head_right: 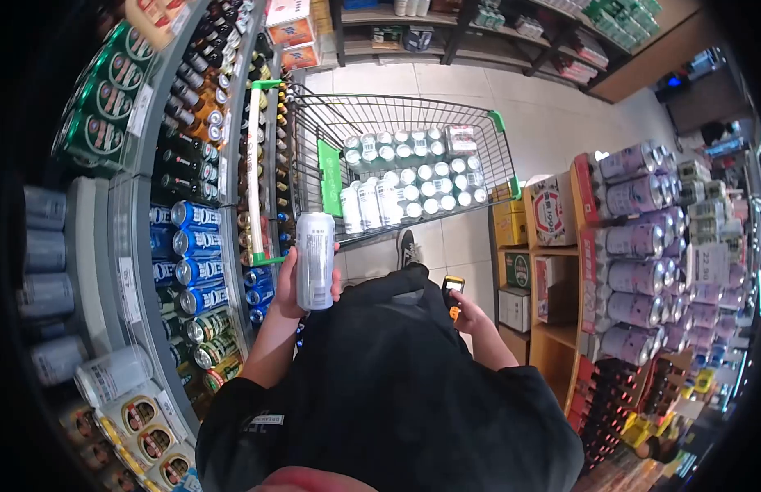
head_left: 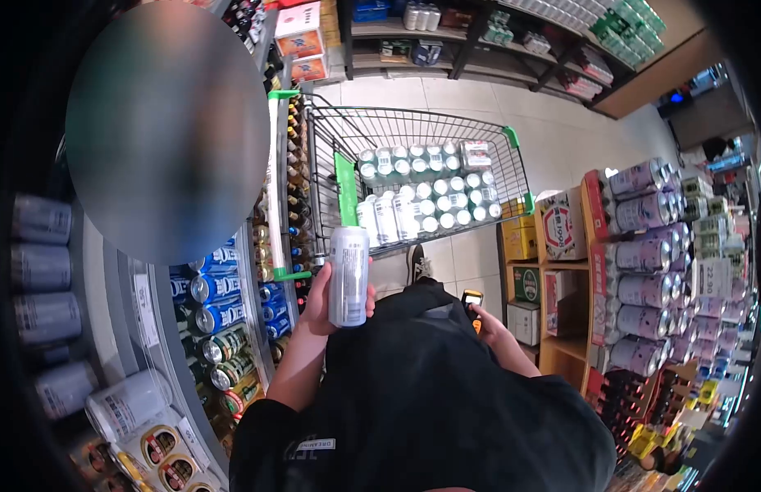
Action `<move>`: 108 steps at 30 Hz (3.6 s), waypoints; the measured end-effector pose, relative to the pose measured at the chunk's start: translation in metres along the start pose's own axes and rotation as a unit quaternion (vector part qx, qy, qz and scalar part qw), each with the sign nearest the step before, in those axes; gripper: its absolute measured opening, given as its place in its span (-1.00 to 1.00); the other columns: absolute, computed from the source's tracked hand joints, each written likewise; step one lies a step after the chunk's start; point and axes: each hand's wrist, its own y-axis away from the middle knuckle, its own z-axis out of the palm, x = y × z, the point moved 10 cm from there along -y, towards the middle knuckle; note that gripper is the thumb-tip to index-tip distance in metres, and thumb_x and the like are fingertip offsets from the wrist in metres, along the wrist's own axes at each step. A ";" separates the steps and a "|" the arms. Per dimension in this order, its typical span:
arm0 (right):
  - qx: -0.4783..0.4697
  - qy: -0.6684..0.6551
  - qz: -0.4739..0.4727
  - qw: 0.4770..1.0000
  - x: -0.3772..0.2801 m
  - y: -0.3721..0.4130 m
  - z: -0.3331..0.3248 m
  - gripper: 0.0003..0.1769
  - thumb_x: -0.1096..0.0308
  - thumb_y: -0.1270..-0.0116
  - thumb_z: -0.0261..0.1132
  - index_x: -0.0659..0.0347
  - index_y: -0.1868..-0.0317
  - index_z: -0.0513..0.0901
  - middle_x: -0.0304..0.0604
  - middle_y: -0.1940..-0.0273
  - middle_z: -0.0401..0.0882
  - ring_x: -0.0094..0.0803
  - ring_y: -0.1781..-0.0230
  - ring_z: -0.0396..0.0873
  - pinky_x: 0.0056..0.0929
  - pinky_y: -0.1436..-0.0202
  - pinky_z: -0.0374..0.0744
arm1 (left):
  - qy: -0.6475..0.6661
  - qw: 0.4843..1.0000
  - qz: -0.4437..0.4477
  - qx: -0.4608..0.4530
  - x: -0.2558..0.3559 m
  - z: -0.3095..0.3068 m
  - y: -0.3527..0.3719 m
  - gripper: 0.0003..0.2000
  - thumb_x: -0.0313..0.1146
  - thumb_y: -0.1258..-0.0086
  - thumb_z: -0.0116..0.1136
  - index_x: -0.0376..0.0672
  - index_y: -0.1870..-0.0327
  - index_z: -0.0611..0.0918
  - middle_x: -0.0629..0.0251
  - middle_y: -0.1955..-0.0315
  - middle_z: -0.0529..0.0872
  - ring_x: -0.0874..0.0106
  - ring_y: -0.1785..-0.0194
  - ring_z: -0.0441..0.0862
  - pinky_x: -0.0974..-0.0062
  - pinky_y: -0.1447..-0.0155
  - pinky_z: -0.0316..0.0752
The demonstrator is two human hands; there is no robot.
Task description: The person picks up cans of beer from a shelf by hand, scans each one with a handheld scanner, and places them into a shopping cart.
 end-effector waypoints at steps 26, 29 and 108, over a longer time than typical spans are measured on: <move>-0.025 0.553 -0.556 0.620 -0.234 0.278 0.304 -0.24 0.45 -0.08 0.41 0.07 -0.35 0.40 0.06 0.08 0.75 0.13 0.08 0.72 -0.04 0.01 0.67 | -0.062 0.965 -0.135 0.216 -0.031 0.002 -0.154 -0.40 0.19 -0.60 -0.06 -0.20 -0.31 0.46 0.02 0.14 0.74 0.21 0.26 0.78 0.20 0.23 0.75; -0.054 0.556 -0.530 0.638 -0.239 0.263 0.308 -0.26 0.47 -0.05 0.39 0.09 -0.32 0.43 0.08 0.16 0.75 0.12 0.09 0.72 -0.08 0.02 0.64 | -0.038 0.963 -0.100 0.246 -0.029 0.000 -0.158 -0.45 0.13 -0.62 -0.04 -0.18 -0.33 0.48 0.09 0.06 0.73 0.23 0.13 0.76 0.21 0.19 0.75; 0.124 0.441 -0.143 0.877 -0.351 -0.215 0.236 -0.23 -0.09 -0.32 0.38 0.21 -0.39 0.44 -0.13 -0.09 0.56 -0.31 -0.06 0.52 -0.22 -0.19 0.54 | -0.458 0.801 -0.048 0.382 -0.107 -0.175 -0.287 -0.57 -0.13 -0.44 0.22 -0.39 -0.03 0.68 -0.07 0.06 0.79 0.07 -0.08 0.74 0.29 -0.20 0.58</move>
